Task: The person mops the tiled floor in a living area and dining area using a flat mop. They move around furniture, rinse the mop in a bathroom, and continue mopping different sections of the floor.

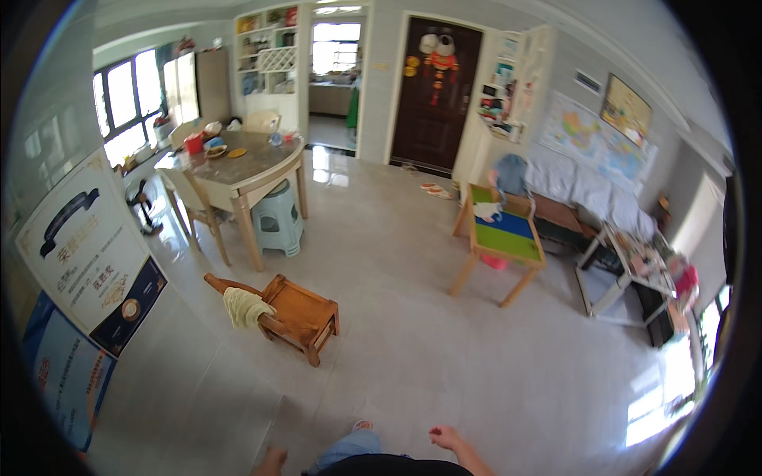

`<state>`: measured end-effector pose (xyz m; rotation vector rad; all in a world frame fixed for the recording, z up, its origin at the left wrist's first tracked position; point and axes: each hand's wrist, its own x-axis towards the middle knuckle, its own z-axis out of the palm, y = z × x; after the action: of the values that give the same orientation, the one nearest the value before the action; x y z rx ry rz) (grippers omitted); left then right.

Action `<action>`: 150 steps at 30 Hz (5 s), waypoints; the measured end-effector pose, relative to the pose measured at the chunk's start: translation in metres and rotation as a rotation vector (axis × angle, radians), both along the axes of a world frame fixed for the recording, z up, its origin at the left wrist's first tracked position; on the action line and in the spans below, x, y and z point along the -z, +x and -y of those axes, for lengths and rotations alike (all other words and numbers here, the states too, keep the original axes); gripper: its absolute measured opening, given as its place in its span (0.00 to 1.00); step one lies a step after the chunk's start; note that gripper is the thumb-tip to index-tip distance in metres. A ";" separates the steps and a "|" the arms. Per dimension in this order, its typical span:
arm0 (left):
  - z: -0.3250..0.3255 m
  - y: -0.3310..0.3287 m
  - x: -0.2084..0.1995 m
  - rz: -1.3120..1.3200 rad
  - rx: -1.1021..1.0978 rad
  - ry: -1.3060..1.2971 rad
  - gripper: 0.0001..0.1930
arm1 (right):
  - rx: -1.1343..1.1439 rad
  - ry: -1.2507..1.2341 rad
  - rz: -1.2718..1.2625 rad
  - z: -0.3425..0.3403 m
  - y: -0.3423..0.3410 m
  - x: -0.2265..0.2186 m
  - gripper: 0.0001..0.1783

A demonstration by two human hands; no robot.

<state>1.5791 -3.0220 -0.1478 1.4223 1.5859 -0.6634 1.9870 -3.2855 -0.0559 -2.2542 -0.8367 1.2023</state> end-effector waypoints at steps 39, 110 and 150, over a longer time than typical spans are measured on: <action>-0.950 0.601 -0.094 0.533 -0.554 0.565 0.16 | -0.263 -0.226 0.021 -0.982 0.638 -0.014 0.08; -1.870 0.934 -0.336 1.644 -0.916 0.434 0.23 | -0.436 0.756 -0.474 -2.181 0.671 -0.225 0.12; -2.495 0.625 -0.260 0.500 -1.377 1.511 0.16 | -0.776 0.452 -0.881 -2.803 0.338 -0.223 0.06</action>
<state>2.2042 -0.5273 0.1124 0.7214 2.0679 1.8269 2.3246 -0.4830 0.1675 -0.8500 -1.4224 1.8551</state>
